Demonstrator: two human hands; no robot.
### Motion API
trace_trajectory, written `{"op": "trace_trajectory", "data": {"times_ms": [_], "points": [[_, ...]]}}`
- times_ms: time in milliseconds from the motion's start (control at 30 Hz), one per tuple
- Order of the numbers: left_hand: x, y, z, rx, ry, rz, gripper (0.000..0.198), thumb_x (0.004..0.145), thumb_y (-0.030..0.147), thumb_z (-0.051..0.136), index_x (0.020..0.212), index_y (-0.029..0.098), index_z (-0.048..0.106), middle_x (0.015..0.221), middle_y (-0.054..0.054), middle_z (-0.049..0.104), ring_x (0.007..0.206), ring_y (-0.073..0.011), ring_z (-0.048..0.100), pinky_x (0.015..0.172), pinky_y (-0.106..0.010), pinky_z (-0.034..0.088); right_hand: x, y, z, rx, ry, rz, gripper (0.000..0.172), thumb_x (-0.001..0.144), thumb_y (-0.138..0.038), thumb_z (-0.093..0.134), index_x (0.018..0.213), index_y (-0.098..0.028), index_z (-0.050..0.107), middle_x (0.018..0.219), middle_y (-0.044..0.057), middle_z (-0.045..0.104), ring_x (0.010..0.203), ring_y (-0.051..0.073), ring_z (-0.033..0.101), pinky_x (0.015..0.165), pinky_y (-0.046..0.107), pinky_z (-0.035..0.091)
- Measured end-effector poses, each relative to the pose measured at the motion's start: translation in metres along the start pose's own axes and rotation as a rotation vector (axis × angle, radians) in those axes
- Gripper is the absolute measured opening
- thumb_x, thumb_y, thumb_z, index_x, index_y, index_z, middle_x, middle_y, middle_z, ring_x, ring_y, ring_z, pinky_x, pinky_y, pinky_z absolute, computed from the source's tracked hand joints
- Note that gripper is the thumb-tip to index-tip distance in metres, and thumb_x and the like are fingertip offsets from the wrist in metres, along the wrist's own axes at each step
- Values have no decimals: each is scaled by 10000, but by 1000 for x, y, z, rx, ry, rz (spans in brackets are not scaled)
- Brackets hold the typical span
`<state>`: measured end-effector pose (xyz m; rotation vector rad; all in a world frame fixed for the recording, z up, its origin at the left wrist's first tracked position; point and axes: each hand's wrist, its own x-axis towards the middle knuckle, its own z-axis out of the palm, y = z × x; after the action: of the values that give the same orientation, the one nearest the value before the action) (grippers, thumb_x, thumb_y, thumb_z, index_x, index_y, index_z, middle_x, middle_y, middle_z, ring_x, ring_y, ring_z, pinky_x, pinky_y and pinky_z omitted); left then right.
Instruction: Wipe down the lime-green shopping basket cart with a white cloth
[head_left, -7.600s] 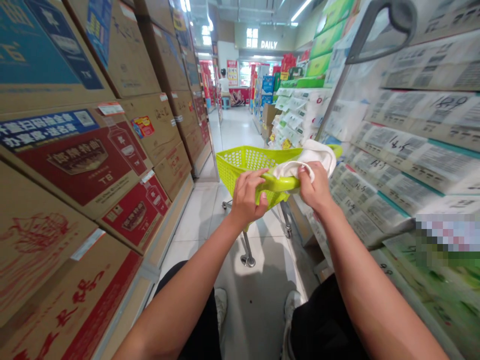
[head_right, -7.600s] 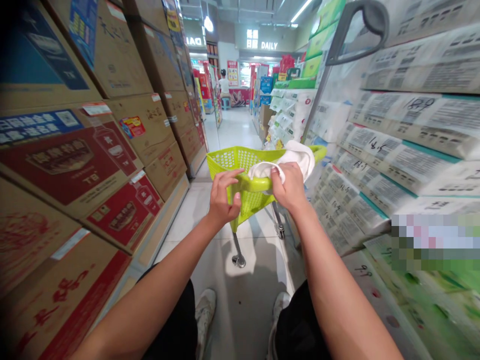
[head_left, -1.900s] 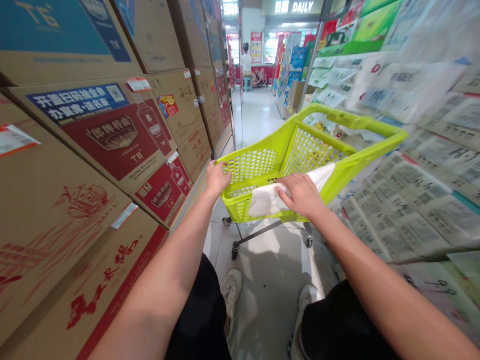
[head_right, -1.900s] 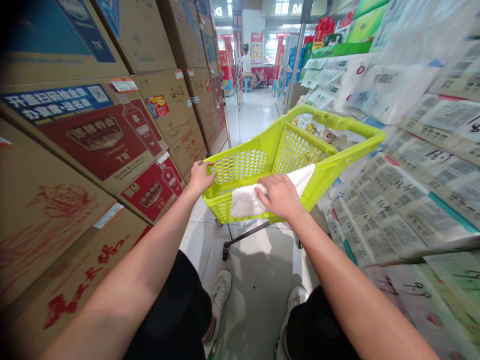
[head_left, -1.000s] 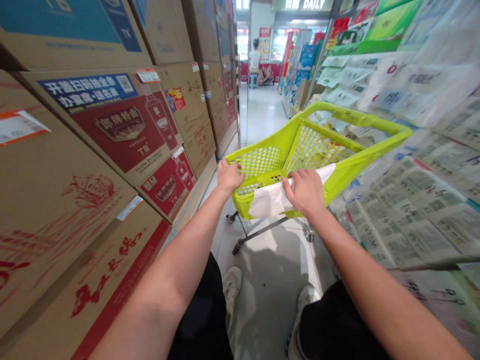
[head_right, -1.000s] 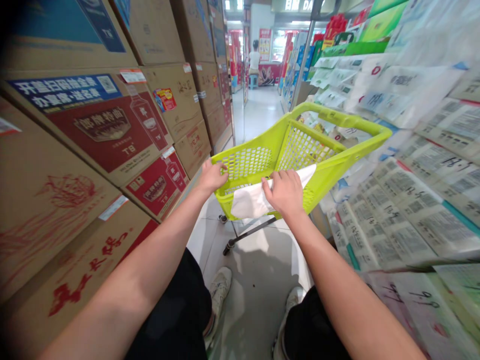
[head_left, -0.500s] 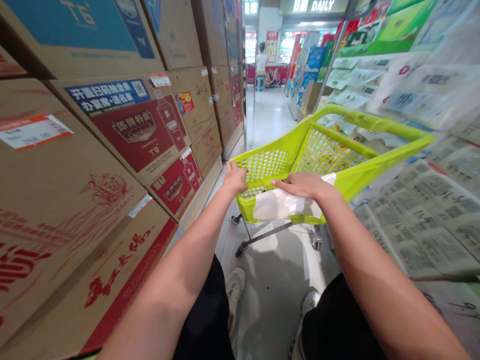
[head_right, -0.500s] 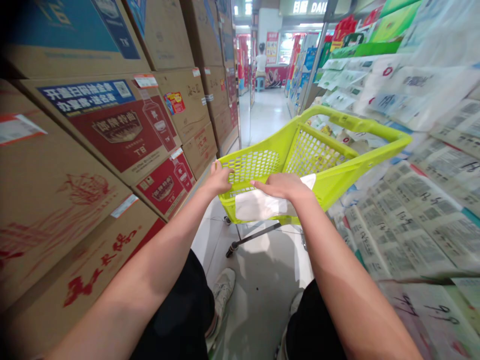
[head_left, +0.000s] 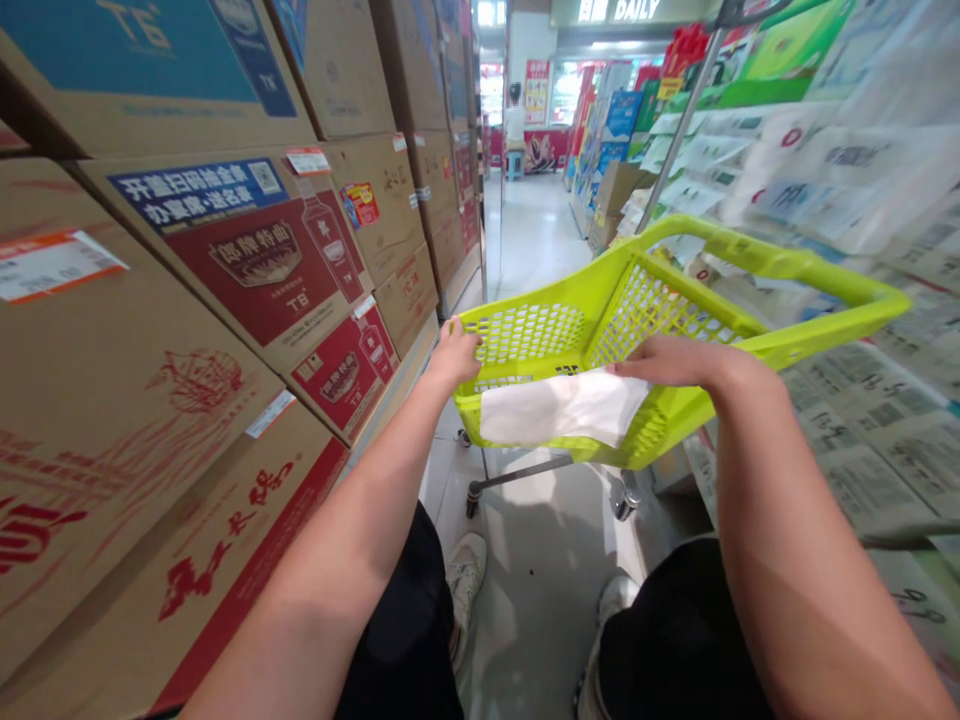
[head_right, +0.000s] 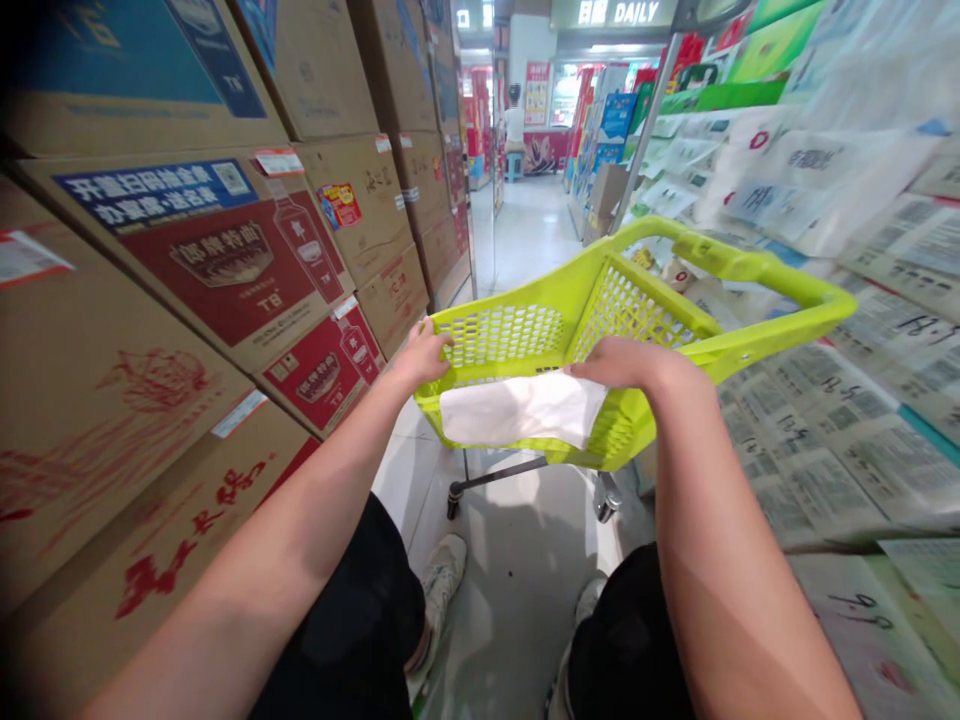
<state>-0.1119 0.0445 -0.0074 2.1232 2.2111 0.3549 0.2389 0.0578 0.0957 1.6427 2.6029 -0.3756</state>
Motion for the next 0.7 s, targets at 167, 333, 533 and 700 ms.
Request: {"op": "trace_trajectory", "data": {"times_ms": [167, 333, 533, 700], "points": [[1, 3, 2, 18, 12, 33, 535, 847, 211, 642, 1380, 198, 683, 1669, -182, 322, 1627, -429, 152, 1307, -504, 272, 4, 4, -3, -12, -71, 30, 332, 928, -443, 606, 871, -192, 815, 897, 72, 806, 815, 262, 729, 686, 317, 493], [0, 10, 3, -6, 4, 39, 543, 826, 232, 649, 1368, 240, 695, 1633, -151, 395, 1628, -398, 159, 1306, -516, 264, 8, -20, 12, -98, 423, 232, 439, 954, -508, 583, 1226, -230, 787, 1169, 149, 785, 1061, 343, 719, 882, 426, 498], [3, 16, 3, -19, -7, 27, 535, 834, 261, 638, 1366, 247, 693, 1628, -135, 427, 1627, -398, 146, 1289, -561, 271, 8, -68, 38, -111, 499, -13, 560, 1045, -567, 401, 1327, -201, 717, 1276, 158, 752, 1155, 331, 688, 932, 412, 470], [4, 15, 1, 7, -59, 6, 668, 779, 188, 676, 1442, 264, 634, 1718, -135, 307, 1637, -432, 86, 1269, -573, 291, 5, -105, 74, -273, 304, -52, 684, 1061, -620, 274, 997, -202, 812, 949, 162, 799, 926, 306, 733, 884, 421, 418]]}}
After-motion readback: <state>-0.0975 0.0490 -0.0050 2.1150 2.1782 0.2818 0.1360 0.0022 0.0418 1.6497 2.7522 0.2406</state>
